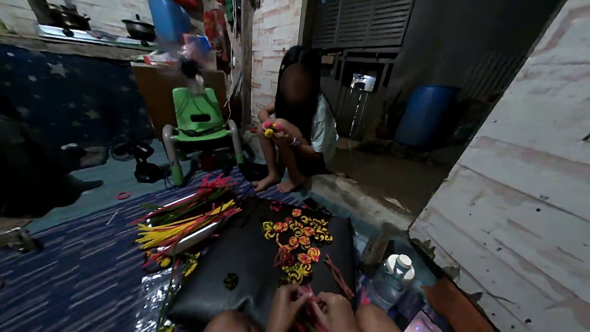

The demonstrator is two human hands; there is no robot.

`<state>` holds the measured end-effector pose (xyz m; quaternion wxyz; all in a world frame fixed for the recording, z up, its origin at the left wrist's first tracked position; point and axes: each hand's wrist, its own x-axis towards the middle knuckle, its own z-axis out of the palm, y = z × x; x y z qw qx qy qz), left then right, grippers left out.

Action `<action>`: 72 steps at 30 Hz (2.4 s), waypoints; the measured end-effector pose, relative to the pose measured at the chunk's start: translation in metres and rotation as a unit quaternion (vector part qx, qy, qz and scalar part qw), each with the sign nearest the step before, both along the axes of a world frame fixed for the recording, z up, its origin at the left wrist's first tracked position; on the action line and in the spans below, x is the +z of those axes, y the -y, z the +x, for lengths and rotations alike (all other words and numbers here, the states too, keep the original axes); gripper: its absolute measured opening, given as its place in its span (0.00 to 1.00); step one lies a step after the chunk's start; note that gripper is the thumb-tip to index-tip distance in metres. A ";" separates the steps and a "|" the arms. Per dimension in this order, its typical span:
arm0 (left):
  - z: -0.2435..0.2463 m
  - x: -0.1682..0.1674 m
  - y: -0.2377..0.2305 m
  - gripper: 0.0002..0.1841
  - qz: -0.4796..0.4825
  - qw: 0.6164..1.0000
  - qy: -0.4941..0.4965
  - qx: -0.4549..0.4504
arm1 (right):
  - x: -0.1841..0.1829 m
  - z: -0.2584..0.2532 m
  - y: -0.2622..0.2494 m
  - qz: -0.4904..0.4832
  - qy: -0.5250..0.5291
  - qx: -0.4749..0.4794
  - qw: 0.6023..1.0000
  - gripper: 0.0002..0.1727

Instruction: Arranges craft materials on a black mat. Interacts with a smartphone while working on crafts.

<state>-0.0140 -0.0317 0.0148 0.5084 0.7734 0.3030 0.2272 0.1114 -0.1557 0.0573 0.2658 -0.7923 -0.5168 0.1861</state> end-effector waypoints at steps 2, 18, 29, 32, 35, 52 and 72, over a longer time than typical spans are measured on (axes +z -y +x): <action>0.001 0.000 0.003 0.14 0.019 0.999 -0.027 0.002 | 0.006 -0.001 -0.001 -0.045 0.028 -0.001 0.999 0.16; 0.009 -0.001 0.005 0.05 -0.089 0.979 0.173 -0.067 | -0.011 0.029 -0.001 0.143 -0.383 -0.086 0.909 0.10; 0.001 -0.008 -0.010 0.07 -0.250 0.943 0.181 -0.121 | -0.017 0.023 -0.008 0.183 -0.428 0.027 0.885 0.08; -0.004 -0.004 -0.008 0.06 -0.209 0.957 0.185 -0.074 | -0.016 0.023 -0.006 0.209 -0.380 0.032 0.900 0.07; 0.000 -0.004 -0.008 0.05 -0.153 0.974 0.166 -0.031 | -0.017 0.019 -0.006 0.214 -0.337 0.006 0.917 0.07; 0.006 -0.002 0.001 0.02 -0.171 0.975 0.138 -0.042 | -0.020 0.013 -0.001 0.160 -0.188 -0.041 0.968 0.08; 0.003 -0.004 -0.007 0.04 -0.132 0.977 0.160 -0.040 | -0.011 0.012 -0.005 0.185 -0.329 -0.119 0.918 0.07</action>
